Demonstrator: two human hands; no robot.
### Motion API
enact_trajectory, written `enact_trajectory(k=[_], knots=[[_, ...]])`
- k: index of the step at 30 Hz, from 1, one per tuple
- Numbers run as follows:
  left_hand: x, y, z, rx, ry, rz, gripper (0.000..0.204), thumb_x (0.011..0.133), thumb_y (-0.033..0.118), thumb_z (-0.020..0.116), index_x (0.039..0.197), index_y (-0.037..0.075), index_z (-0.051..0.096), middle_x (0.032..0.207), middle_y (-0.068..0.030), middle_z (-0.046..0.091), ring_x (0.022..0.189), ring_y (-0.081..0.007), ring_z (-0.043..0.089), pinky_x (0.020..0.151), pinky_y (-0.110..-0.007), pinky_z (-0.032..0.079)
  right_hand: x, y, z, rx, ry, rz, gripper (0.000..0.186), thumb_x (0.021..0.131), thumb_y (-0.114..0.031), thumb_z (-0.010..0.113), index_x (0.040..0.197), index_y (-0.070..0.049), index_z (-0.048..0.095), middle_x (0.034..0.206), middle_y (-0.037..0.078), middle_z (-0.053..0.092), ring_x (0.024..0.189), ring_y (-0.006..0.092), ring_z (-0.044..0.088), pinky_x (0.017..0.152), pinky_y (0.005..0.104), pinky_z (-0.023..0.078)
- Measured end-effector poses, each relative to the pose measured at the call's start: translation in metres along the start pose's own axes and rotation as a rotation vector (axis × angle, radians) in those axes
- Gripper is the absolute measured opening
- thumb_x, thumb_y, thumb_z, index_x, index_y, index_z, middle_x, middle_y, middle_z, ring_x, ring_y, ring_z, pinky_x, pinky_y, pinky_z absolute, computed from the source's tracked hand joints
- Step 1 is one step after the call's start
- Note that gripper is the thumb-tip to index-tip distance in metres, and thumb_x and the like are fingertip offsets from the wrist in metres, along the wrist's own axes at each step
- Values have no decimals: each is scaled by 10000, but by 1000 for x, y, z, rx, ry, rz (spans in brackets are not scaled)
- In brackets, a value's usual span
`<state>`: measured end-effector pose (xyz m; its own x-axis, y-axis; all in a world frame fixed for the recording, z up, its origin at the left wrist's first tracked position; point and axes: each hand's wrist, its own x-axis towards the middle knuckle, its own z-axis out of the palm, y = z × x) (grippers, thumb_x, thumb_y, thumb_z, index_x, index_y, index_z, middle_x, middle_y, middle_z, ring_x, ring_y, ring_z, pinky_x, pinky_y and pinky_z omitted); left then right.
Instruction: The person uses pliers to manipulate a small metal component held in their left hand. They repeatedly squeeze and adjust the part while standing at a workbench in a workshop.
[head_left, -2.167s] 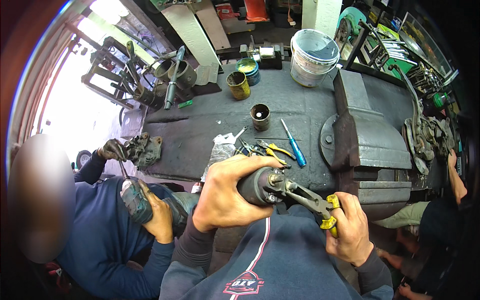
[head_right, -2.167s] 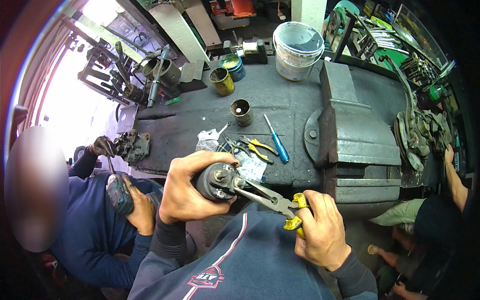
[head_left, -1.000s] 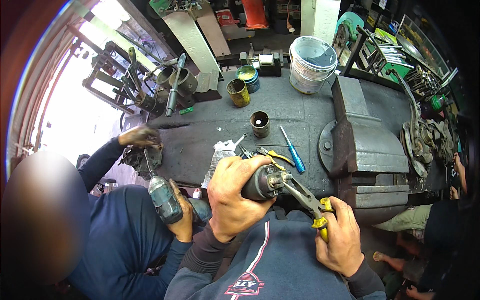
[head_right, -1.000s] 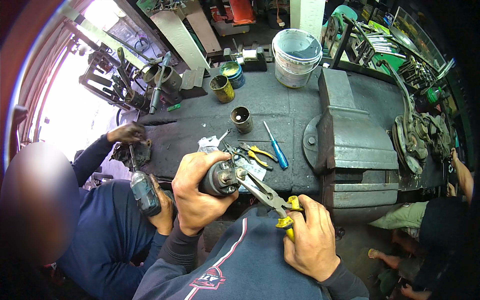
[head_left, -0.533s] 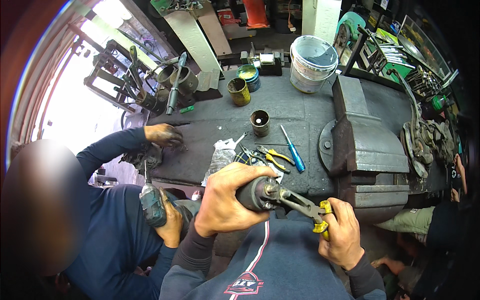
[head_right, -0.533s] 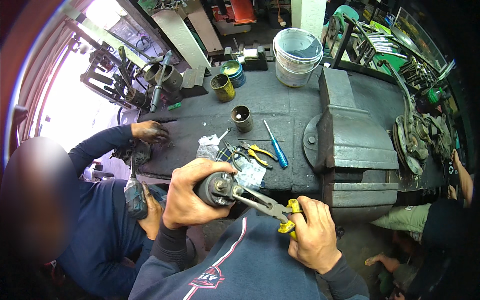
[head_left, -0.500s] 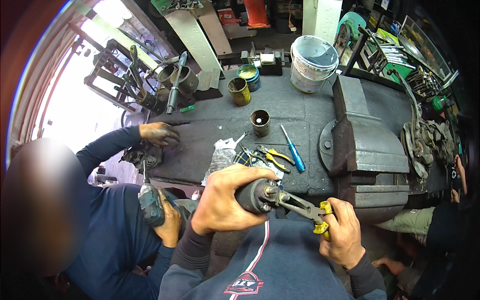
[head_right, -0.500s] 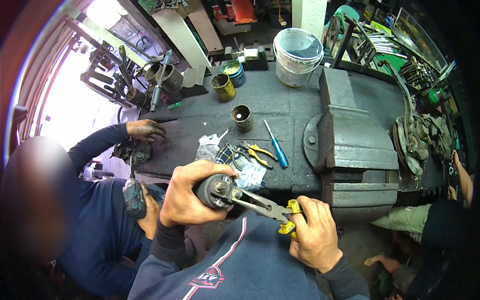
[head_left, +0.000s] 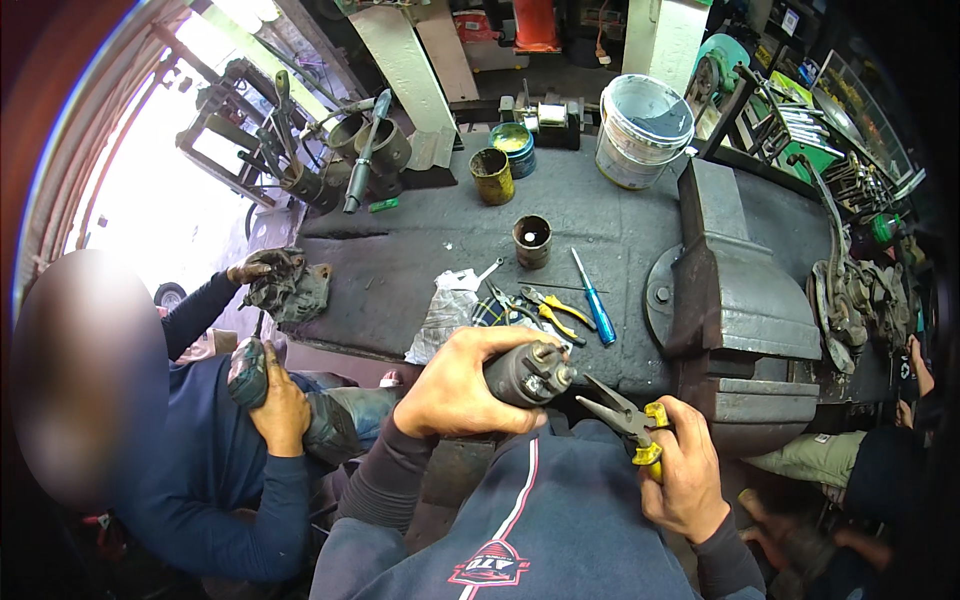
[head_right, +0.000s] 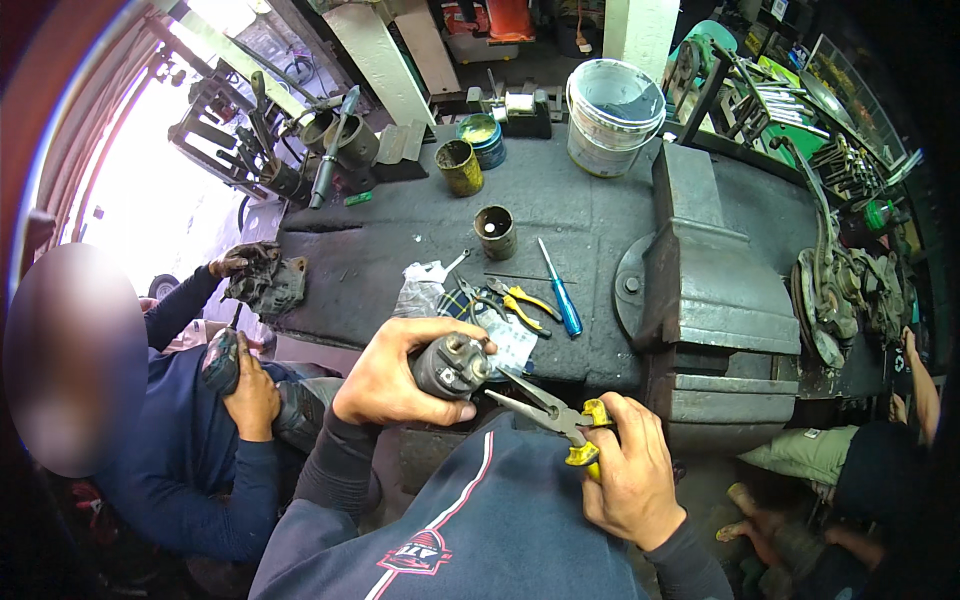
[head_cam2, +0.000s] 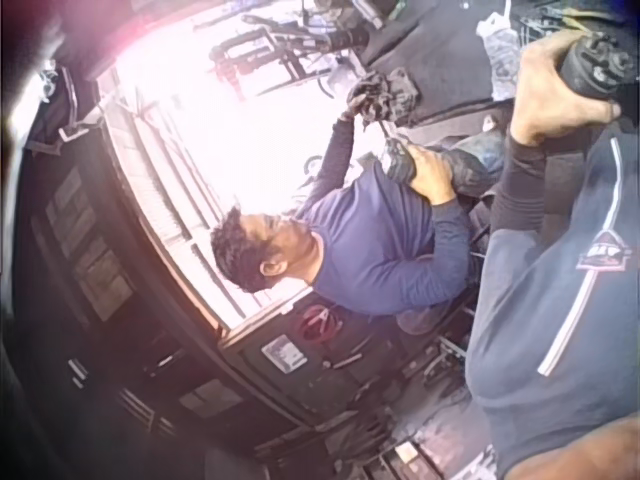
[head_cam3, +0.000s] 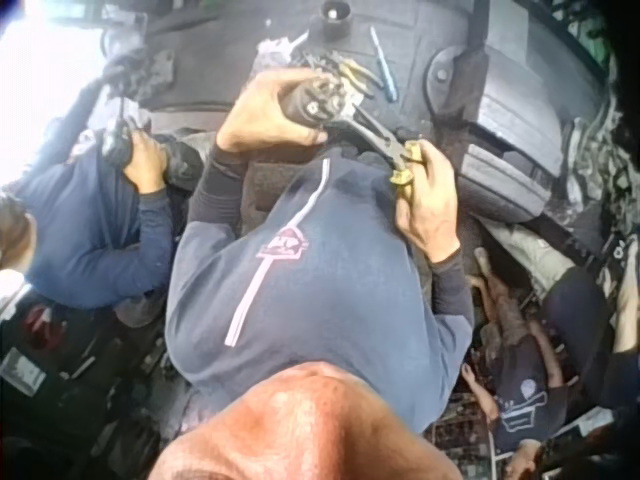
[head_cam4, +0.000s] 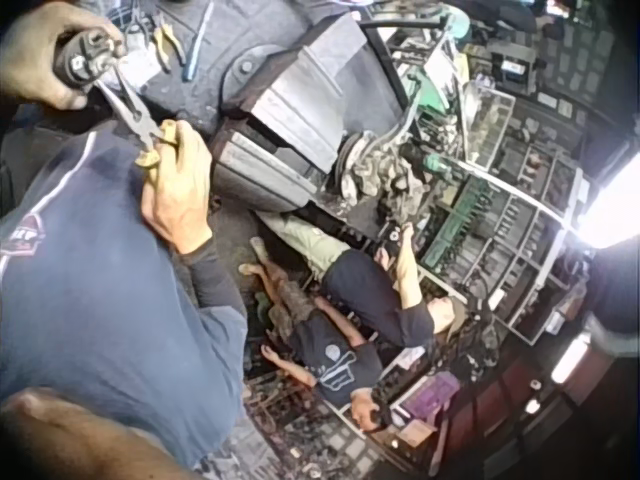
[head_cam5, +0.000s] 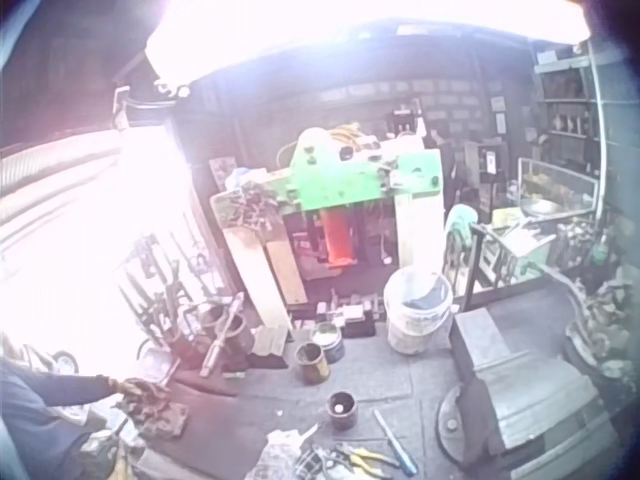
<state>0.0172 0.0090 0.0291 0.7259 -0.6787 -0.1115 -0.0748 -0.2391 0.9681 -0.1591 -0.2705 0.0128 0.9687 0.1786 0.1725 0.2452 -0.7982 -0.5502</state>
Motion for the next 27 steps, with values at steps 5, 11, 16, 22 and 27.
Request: enact_trajectory(k=[5, 11, 16, 22, 27], knots=[[-2, 6, 17, 250, 260, 101, 633, 642, 102, 956, 1240, -6, 778, 1125, -133, 814, 1076, -186, 765, 997, -328, 574, 0, -12, 1, -9, -22, 90, 518, 688, -48, 809, 1187, 35, 701, 1418, 298, 569, 1297, 488, 593, 1127, 554, 480], [0, 12, 31, 461, 448, 236, 604, 618, 80, 927, 1204, 33, 790, 1056, -148, 796, 985, -295, 775, 927, -381, 592, 0, -20, 4, 0, -20, 133, 513, 707, -54, 819, 1196, 36, 695, 1412, 300, 569, 1293, 482, 596, 1120, 543, 484], [0, 15, 38, 542, 522, 269, 614, 582, 48, 901, 1186, 46, 790, 1063, -143, 790, 1006, -327, 751, 928, -404, 586, 1, -24, 7, 14, -14, 145, 514, 715, -58, 819, 1201, 39, 680, 1403, 307, 571, 1271, 483, 603, 1103, 532, 495], [1, 16, 46, 641, 631, 350, 650, 534, 14, 907, 1172, 65, 795, 1035, -118, 779, 982, -334, 715, 893, -425, 574, 1, -26, 9, 13, -17, 142, 506, 716, -56, 818, 1189, 36, 665, 1387, 313, 575, 1219, 477, 616, 1060, 523, 513], [2, 11, 45, 681, 649, 438, 637, 530, 31, 913, 1155, 74, 799, 1014, -113, 772, 962, -334, 711, 874, -430, 572, 1, -25, 12, 66, 17, 119, 404, 703, 21, 758, 1087, 21, 636, 1330, 301, 570, 1154, 494, 620, 991, 539, 523]])
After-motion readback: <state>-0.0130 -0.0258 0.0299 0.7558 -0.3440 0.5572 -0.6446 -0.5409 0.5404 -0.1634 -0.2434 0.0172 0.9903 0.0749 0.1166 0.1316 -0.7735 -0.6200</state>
